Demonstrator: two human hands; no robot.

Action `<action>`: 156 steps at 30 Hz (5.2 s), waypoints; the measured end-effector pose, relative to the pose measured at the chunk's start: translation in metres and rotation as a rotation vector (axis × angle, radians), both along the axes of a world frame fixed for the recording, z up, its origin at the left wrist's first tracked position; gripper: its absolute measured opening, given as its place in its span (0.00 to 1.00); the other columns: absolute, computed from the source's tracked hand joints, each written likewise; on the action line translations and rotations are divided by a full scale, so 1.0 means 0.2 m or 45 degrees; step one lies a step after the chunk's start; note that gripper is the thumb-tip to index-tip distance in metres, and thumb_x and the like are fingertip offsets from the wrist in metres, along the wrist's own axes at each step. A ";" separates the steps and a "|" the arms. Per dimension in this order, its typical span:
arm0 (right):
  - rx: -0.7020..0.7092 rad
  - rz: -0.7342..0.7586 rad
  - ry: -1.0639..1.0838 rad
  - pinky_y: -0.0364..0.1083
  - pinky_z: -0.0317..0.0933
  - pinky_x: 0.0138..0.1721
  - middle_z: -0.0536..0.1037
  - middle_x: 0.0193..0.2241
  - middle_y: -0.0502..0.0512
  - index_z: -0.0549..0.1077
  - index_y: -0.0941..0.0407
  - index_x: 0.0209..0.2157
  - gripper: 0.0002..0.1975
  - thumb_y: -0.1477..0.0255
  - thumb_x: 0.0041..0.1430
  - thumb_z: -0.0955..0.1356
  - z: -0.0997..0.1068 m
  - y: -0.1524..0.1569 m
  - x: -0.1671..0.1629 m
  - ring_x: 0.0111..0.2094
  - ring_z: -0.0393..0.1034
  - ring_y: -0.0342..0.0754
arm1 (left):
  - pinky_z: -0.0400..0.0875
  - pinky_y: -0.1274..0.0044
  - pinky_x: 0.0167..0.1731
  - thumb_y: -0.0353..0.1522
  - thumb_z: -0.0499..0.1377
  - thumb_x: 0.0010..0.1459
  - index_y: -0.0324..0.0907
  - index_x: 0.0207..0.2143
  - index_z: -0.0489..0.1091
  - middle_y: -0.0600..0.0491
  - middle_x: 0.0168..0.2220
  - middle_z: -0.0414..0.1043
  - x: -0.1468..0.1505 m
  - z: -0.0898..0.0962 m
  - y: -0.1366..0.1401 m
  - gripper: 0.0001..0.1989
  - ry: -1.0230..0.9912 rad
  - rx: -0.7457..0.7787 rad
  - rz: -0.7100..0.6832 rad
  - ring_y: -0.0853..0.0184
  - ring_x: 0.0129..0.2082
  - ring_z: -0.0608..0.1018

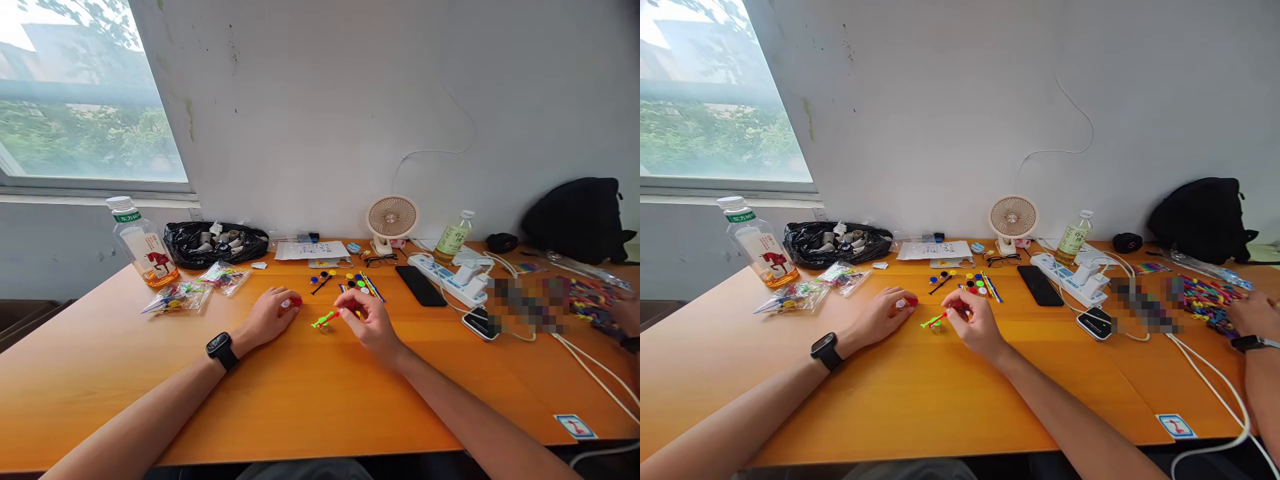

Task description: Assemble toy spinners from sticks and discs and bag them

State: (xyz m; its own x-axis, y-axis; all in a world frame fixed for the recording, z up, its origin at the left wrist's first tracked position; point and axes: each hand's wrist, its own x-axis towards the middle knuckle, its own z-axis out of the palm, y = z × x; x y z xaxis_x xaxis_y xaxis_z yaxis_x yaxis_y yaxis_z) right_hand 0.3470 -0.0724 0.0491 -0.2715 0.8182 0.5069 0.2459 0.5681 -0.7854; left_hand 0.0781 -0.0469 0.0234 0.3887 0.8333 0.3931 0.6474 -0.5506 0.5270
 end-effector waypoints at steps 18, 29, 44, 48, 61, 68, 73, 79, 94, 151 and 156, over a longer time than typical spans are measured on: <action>-0.149 0.348 -0.384 0.44 0.61 0.35 0.71 0.31 0.50 0.75 0.54 0.51 0.14 0.74 0.69 0.63 -0.07 0.01 -0.05 0.32 0.65 0.46 | 0.75 0.69 0.45 0.36 0.57 0.70 0.47 0.47 0.78 0.48 0.45 0.79 0.01 0.01 -0.01 0.10 -0.009 0.019 -0.080 0.58 0.46 0.78; -0.483 0.516 -0.730 0.42 0.56 0.30 0.72 0.28 0.50 0.79 0.56 0.43 0.10 0.73 0.61 0.69 0.14 0.13 0.25 0.30 0.64 0.45 | 0.70 0.65 0.58 0.32 0.59 0.68 0.52 0.63 0.70 0.49 0.58 0.74 0.03 0.01 -0.06 0.22 0.081 0.142 -0.265 0.57 0.56 0.73; -0.293 0.172 -0.298 0.46 0.64 0.38 0.75 0.36 0.52 0.75 0.53 0.53 0.16 0.63 0.66 0.69 0.01 0.18 0.17 0.35 0.69 0.47 | 0.73 0.65 0.52 0.38 0.61 0.67 0.48 0.57 0.72 0.49 0.52 0.79 0.04 0.05 -0.08 0.18 0.090 0.129 -0.071 0.56 0.52 0.78; -0.231 0.045 -0.346 0.45 0.57 0.29 0.77 0.34 0.53 0.79 0.54 0.46 0.12 0.63 0.67 0.68 -0.03 0.15 0.08 0.28 0.63 0.45 | 0.72 0.66 0.53 0.34 0.60 0.67 0.51 0.53 0.75 0.51 0.50 0.79 0.05 0.05 -0.08 0.13 0.100 0.112 -0.234 0.59 0.49 0.78; -0.849 0.316 0.284 0.40 0.52 0.22 0.75 0.43 0.52 0.75 0.52 0.47 0.19 0.58 0.60 0.75 -0.12 -0.05 -0.15 0.23 0.59 0.36 | 0.68 0.59 0.59 0.42 0.62 0.67 0.52 0.61 0.70 0.48 0.60 0.72 0.06 0.02 -0.09 0.21 0.153 0.097 -0.285 0.53 0.57 0.71; -0.577 0.041 0.192 0.42 0.57 0.23 0.75 0.35 0.52 0.73 0.55 0.40 0.19 0.53 0.59 0.72 -0.15 0.08 -0.08 0.25 0.62 0.41 | 0.69 0.60 0.59 0.42 0.62 0.68 0.54 0.59 0.73 0.49 0.58 0.73 0.07 0.04 -0.10 0.19 0.160 0.074 -0.293 0.54 0.56 0.71; -0.309 -0.028 -0.023 0.46 0.64 0.32 0.74 0.28 0.52 0.73 0.55 0.37 0.19 0.52 0.64 0.70 -0.17 0.17 0.00 0.30 0.70 0.48 | 0.73 0.61 0.55 0.45 0.63 0.66 0.47 0.66 0.62 0.45 0.55 0.74 0.05 -0.02 -0.07 0.31 -0.038 0.013 -0.126 0.55 0.54 0.75; -0.127 0.034 -0.241 0.46 0.64 0.33 0.79 0.35 0.56 0.79 0.55 0.40 0.11 0.63 0.70 0.67 -0.15 0.11 -0.04 0.32 0.71 0.48 | 0.76 0.69 0.48 0.42 0.59 0.69 0.48 0.66 0.61 0.48 0.51 0.75 0.05 -0.03 -0.06 0.26 -0.205 -0.070 -0.102 0.61 0.48 0.78; -0.018 0.215 -0.290 0.46 0.64 0.36 0.77 0.36 0.56 0.86 0.51 0.44 0.12 0.66 0.69 0.69 -0.15 0.10 -0.05 0.36 0.72 0.48 | 0.73 0.71 0.42 0.36 0.58 0.70 0.47 0.42 0.80 0.50 0.37 0.79 0.07 0.04 -0.08 0.10 -0.040 0.006 -0.188 0.61 0.39 0.77; -0.270 -0.062 -0.327 0.43 0.55 0.24 0.80 0.32 0.53 0.80 0.55 0.46 0.15 0.61 0.64 0.70 -0.09 0.11 0.00 0.22 0.61 0.42 | 0.68 0.67 0.43 0.38 0.55 0.74 0.51 0.48 0.80 0.52 0.39 0.81 0.11 0.05 -0.11 0.12 0.237 0.251 -0.272 0.61 0.40 0.75; -0.516 -0.090 -0.178 0.42 0.48 0.19 0.62 0.16 0.43 0.77 0.57 0.53 0.26 0.51 0.64 0.69 -0.04 0.10 0.01 0.17 0.54 0.43 | 0.69 0.65 0.50 0.38 0.57 0.72 0.49 0.55 0.75 0.50 0.50 0.77 0.11 0.07 -0.13 0.13 0.099 0.278 -0.181 0.59 0.48 0.74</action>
